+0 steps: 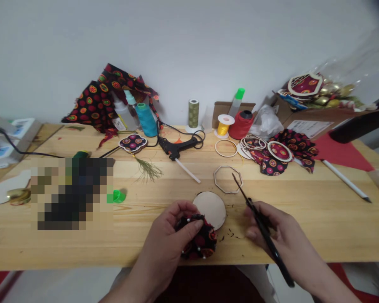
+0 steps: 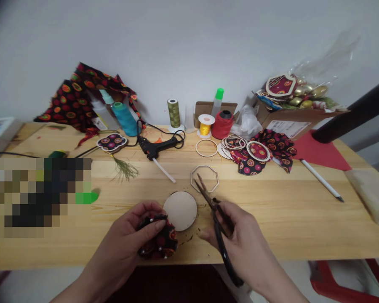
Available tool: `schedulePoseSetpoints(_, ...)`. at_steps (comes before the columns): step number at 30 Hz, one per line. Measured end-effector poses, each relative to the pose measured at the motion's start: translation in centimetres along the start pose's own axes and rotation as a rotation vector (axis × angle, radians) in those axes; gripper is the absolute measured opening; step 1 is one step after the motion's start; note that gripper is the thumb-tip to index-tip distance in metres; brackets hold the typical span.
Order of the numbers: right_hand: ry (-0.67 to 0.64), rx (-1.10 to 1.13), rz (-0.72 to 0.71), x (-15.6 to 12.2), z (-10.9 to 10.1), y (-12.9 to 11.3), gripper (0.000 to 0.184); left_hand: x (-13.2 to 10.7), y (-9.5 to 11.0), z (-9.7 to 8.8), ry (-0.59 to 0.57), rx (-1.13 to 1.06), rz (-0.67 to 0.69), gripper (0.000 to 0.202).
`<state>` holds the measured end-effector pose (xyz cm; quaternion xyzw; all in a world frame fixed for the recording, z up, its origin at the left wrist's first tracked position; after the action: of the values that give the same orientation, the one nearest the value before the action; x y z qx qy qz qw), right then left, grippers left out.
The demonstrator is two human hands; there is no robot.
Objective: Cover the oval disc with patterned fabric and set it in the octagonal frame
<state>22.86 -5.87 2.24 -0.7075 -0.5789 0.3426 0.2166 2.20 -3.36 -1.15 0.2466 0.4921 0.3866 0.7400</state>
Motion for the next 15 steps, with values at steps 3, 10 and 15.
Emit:
schedulePoseSetpoints(3,-0.107,0.207,0.008,-0.3,2.1,-1.2,0.027,0.0,-0.2,0.4,-0.036,0.011,-0.019,0.028)
schedulePoseSetpoints(10,-0.152,0.505,-0.010,-0.3,5.9,-2.3,0.013,-0.1,-0.1,0.8,-0.057,-0.007,-0.006,0.029)
schedulePoseSetpoints(15,-0.133,0.544,0.017,0.1,5.9,-2.2,0.009,-0.3,-0.9,1.5,-0.172,-0.051,-0.136,0.030)
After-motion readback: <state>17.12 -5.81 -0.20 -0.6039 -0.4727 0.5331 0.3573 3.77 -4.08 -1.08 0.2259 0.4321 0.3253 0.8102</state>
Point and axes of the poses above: each hand's wrist, its own x-axis towards the middle knuckle, its own z-axis out of the palm, y = z × x, the point moved 6 cm from there along x, towards the middle knuckle, and after that the axes turned 11 degrees about -x, right-handed, at the moved point
